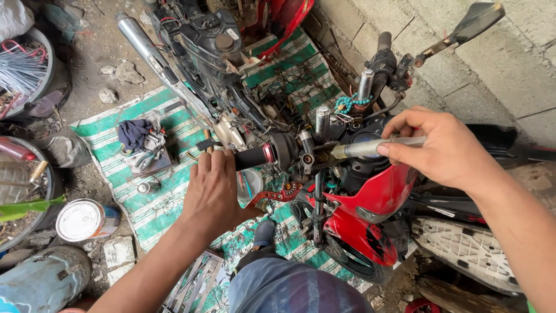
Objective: The person selects a syringe from a blue toolbox and uses it to inject fluid into the handlebar area of a red motorcycle. They then retrieve a white bottle, fill the syringe with liquid from it, and place the bottle back on a shelf.
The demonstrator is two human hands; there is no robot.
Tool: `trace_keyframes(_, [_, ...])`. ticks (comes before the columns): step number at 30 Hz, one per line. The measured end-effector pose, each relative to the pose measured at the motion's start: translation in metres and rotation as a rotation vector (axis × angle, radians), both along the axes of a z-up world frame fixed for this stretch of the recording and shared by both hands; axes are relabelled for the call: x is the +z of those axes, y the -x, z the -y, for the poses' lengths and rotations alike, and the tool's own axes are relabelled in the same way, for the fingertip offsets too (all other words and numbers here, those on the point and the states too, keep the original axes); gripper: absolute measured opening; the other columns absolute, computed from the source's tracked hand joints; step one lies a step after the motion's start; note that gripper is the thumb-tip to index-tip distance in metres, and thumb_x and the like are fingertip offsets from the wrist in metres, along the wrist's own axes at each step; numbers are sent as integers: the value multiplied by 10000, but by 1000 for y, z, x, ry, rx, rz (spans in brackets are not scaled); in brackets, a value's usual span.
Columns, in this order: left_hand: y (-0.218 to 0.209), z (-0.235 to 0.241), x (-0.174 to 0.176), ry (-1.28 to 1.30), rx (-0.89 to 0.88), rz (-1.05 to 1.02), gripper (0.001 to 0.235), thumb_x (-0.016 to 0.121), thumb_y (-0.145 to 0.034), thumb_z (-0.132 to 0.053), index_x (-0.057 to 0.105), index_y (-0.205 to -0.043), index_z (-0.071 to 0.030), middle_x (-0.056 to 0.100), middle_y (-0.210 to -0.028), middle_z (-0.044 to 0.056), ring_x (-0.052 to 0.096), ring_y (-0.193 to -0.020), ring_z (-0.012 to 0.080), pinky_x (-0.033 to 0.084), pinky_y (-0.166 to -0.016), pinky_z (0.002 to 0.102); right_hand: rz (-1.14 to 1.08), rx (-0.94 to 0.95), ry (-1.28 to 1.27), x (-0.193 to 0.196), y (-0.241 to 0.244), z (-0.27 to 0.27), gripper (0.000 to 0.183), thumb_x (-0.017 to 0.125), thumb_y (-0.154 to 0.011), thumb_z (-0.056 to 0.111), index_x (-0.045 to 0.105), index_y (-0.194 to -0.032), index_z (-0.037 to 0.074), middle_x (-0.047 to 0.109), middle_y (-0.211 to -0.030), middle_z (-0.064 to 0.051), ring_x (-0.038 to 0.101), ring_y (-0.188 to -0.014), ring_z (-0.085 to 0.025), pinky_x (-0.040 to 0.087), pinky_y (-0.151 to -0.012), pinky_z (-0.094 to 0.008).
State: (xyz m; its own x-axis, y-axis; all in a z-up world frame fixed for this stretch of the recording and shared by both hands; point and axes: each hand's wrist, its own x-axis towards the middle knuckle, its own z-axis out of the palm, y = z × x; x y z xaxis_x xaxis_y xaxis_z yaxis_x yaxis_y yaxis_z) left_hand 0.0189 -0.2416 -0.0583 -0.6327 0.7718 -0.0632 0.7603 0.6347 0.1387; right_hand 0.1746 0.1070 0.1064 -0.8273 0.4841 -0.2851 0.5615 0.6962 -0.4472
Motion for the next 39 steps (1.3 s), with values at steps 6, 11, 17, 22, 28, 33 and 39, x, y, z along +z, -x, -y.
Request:
trace_keyframes(6, [-7, -2, -6, 92, 5, -61, 1497, 858, -669, -1014, 441, -1617, 67, 556, -1262, 136, 535, -1114, 311, 533, -1005, 477, 76, 1, -112, 15, 7, 13, 151, 949, -889, 305, 885, -1020, 268, 575, -780, 34, 477, -692, -156, 347, -679, -316])
trace_keyframes(11, [1, -3, -21, -61, 23, -74, 896, 831, -858, -711, 627, -1359, 4, 603, -1186, 158, 585, -1068, 347, 553, -928, 500, 28, 79, -139, 20, 12, 15, 197, 968, -852, 317, 867, -1001, 235, 711, -950, 38, 641, -884, -142, 463, -818, -313])
trace_keyframes(17, [4, -6, -29, -102, 56, -26, 567, 785, -994, -552, 671, -1236, -52, 640, -1128, 130, 592, -1002, 310, 567, -893, 494, 20, 27, -128, 24, 12, 6, 206, 966, -864, 276, 867, -1033, 213, 692, -988, 16, 618, -874, -152, 433, -810, -305])
trace_keyframes(22, [7, -4, -16, -66, 34, 59, 944, 773, -901, -859, 631, -1318, -24, 620, -1158, 120, 566, -1043, 300, 556, -942, 497, 80, 61, -192, 24, 16, 14, 142, 949, -884, 337, 878, -963, 244, 630, -761, 24, 532, -685, -162, 365, -682, -323])
trace_keyframes(28, [-6, -4, 0, 34, 36, 8, 1548, 1018, -502, -984, 464, -1537, 26, 534, -1228, 118, 535, -1071, 306, 520, -999, 479, 138, 92, -229, 28, 23, 22, 191, 953, -862, 354, 868, -993, 244, 714, -891, 16, 649, -829, -175, 452, -778, -353])
trace_keyframes(33, [4, -9, -20, -45, 50, -9, 965, 901, -784, -695, 603, -1382, 1, 585, -1185, 142, 559, -1056, 333, 546, -921, 495, 104, 130, -229, 26, 24, 21, 180, 954, -864, 342, 873, -990, 243, 705, -911, 15, 661, -867, -169, 481, -804, -357])
trace_keyframes(39, [8, -11, -35, -133, 43, -65, 601, 818, -954, -595, 690, -1180, -53, 639, -1093, 139, 610, -992, 337, 569, -873, 503, 126, 181, -254, 25, 29, 25, 204, 930, -880, 402, 862, -999, 252, 692, -881, 15, 655, -828, -174, 491, -782, -357])
